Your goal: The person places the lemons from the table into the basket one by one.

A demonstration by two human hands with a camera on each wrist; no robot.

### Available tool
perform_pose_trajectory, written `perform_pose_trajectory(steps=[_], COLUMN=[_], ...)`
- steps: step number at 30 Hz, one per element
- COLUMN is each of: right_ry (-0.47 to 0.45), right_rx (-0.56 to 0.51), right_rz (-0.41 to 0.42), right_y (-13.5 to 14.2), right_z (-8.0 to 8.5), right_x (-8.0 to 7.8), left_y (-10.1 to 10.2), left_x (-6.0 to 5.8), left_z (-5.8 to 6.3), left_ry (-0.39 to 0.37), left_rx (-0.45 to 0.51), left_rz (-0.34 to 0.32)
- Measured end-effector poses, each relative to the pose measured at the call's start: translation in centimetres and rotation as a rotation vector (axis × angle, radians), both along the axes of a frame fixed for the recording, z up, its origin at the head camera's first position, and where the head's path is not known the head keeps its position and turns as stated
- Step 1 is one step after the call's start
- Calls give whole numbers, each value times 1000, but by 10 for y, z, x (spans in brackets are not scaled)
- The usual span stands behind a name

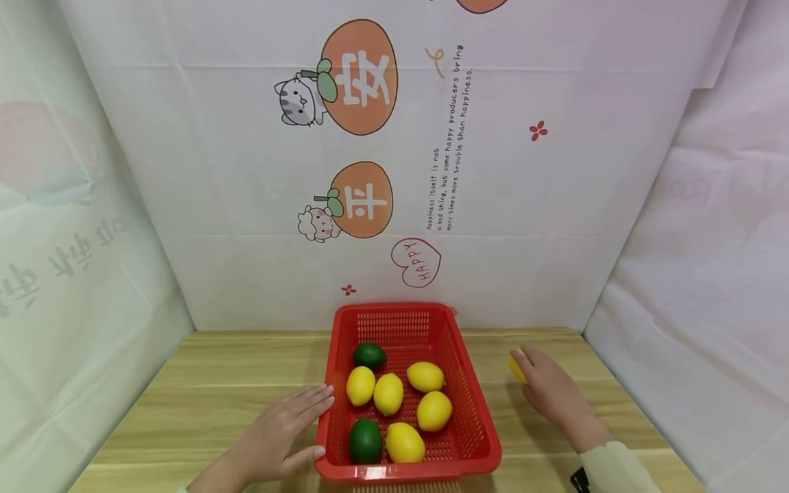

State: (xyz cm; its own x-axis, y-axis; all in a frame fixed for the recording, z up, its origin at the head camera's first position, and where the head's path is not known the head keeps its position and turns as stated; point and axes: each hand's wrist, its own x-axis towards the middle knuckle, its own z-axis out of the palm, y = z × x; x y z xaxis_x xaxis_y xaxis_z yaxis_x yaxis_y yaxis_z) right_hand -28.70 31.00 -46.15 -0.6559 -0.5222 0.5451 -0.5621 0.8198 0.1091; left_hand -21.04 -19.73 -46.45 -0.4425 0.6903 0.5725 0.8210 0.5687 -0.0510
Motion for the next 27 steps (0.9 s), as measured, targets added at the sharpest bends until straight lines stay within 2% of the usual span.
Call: perform_pose_trajectory(steps=[7,19,27], right_ry=[84,106,160], right_rx=[12,48,51], right_rz=[52,68,128], right_y=[-12,-28,-34], right_z=[16,39,50], right_x=[6,20,27], left_y=[0,0,0], left_x=[1,1,1], left_z=[1,0,0], left_ry=[-3,-8,-18], left_rx=[9,8,7], left_rz=[-8,-5,-2])
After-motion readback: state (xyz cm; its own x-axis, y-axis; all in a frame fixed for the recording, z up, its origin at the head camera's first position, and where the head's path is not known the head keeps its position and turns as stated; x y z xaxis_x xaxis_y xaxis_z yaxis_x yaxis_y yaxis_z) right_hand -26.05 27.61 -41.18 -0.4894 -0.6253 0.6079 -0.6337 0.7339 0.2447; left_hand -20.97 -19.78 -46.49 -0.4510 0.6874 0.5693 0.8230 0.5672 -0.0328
